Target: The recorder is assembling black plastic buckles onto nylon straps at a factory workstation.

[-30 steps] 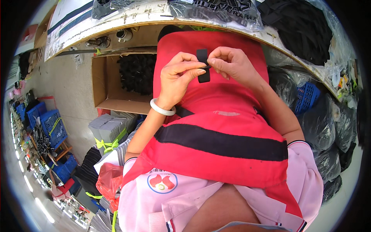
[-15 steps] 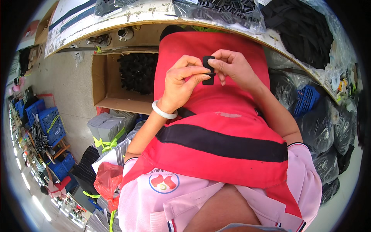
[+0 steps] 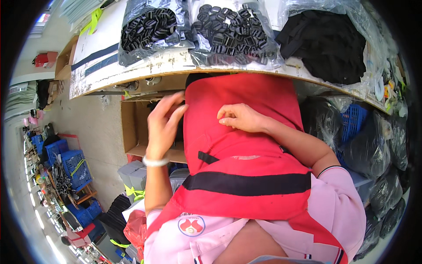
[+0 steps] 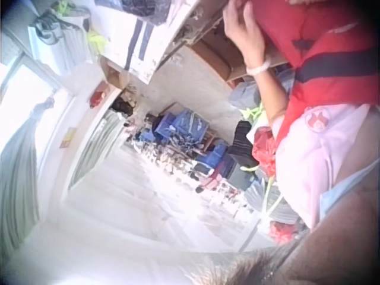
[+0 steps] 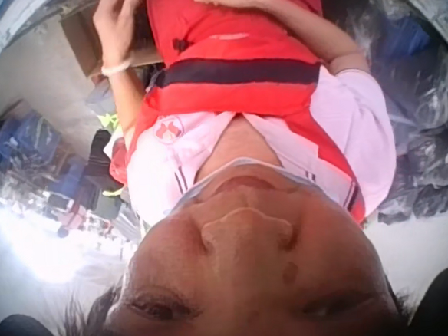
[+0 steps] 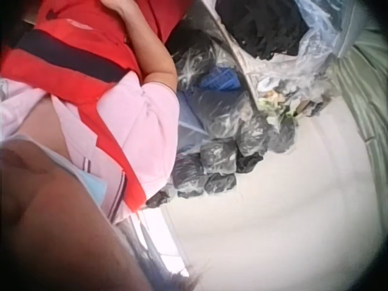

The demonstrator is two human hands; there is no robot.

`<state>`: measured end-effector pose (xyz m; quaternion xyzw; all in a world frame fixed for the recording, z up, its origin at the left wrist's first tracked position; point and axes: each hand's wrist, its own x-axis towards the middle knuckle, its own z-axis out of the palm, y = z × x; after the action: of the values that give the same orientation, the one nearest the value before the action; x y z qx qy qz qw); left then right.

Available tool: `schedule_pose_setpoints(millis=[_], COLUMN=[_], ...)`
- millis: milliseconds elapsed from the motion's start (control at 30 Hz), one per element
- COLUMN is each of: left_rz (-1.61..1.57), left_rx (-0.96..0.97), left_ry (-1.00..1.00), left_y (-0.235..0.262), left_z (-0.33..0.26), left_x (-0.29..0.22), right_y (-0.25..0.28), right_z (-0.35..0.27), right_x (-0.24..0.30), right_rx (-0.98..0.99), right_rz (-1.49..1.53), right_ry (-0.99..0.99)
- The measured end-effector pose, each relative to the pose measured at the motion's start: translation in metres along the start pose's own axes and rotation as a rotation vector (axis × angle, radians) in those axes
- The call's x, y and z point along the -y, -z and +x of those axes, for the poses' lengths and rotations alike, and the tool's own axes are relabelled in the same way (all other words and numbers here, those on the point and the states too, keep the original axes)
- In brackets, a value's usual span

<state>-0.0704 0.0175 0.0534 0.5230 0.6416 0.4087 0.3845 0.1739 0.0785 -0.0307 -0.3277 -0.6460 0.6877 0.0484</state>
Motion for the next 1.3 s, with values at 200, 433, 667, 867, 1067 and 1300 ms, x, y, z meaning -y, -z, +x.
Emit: schedule_pose_setpoints(millis=[200, 433, 667, 867, 1067, 1300], left_rz=[0.395, 0.963, 0.537, -0.473, -1.616, -1.365], left_rx=[0.025, -0.123, -0.006, 0.105, 0.389, 0.541], left_ry=[-0.572, -0.264, -0.384, 0.045, 0.650, 0.500], left_y=[-0.087, -0.124, -0.134, -0.110, -0.106, -0.101], left_z=[0.188, 0.279, 0.289, 0.315, 0.269, 0.154], left_x=[-0.025, -0.009, -0.009, -0.003, -0.015, -0.035], right_y=[-0.004, 0.010, 0.017, 0.019, 0.023, 0.060], right_z=[-0.005, -0.009, -0.008, -0.005, -0.007, -0.026], right_x=[-0.007, -0.005, -0.014, -0.016, -0.011, 0.036], right_rx=[-0.032, -0.008, 0.004, 0.003, -0.083, -0.519], right_rz=[-0.226, -0.202, -0.200, -0.196, -0.181, 0.344], right_ry=[0.106, -0.011, -0.006, -0.001, 0.054, 0.254])
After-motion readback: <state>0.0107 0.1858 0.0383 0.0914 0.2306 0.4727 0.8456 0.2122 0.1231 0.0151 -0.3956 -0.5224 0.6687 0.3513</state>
